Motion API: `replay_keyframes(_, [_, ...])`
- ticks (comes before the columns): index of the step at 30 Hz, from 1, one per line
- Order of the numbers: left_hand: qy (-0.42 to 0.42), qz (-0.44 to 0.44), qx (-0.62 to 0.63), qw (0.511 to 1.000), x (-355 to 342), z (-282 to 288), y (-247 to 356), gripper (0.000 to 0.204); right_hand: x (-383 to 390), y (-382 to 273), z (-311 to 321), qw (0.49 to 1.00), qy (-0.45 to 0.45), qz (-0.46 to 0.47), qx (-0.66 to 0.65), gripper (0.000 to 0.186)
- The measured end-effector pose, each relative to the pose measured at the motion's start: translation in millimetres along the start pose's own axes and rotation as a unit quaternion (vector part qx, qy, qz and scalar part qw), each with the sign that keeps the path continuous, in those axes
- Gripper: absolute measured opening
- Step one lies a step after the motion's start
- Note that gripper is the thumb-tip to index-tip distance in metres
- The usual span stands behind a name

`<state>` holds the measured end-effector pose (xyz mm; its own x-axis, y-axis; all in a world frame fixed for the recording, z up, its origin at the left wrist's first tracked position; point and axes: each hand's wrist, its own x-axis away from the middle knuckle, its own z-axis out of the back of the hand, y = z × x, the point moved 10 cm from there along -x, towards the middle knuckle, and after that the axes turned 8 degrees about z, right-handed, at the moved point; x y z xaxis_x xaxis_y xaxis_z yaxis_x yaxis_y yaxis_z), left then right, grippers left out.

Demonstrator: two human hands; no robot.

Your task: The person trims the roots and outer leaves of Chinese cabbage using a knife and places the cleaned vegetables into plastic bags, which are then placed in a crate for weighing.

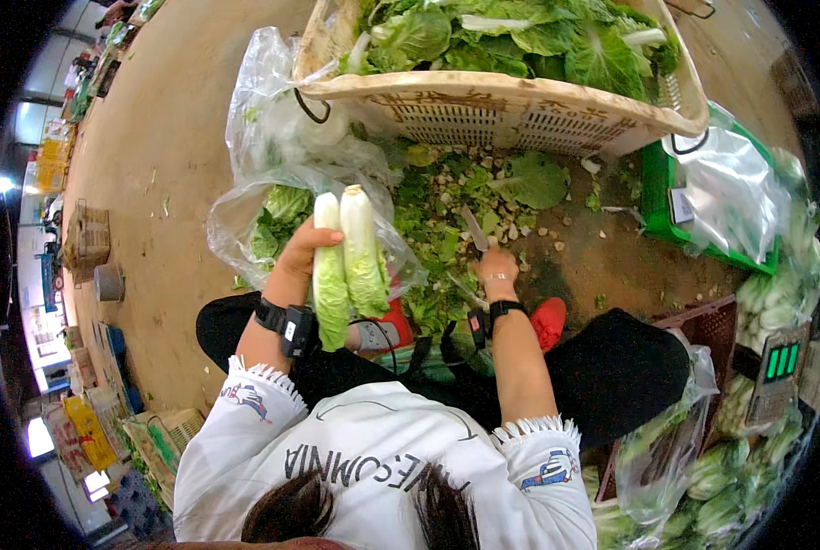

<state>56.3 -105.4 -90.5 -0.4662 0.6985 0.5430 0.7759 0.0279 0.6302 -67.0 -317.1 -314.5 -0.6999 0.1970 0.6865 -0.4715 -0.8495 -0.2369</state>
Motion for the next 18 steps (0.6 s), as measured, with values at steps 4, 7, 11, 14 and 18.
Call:
replay_keyframes(4, [-0.008,-0.008,-0.062,0.998,-12,-20,5,0.048,-18,12,-20,0.993,-0.001,0.024,-0.112,0.059])
replay_keyframes(7, [0.13,-0.035,-0.257,0.957,-13,14,17,0.047,-13,-13,21,0.968,0.079,0.053,-0.233,0.059])
replay_keyframes(11, [0.347,-0.174,-0.589,0.709,3,2,63,0.047,31,-84,109,0.913,0.206,0.183,-0.302,0.05])
replay_keyframes(14, [0.358,-0.181,-0.567,0.72,-2,-1,67,0.045,45,-101,122,0.837,0.199,0.23,-0.454,0.043])
replay_keyframes(18, [0.357,-0.2,-0.596,0.691,-5,4,68,0.044,75,-134,145,0.827,0.229,0.313,-0.408,0.033])
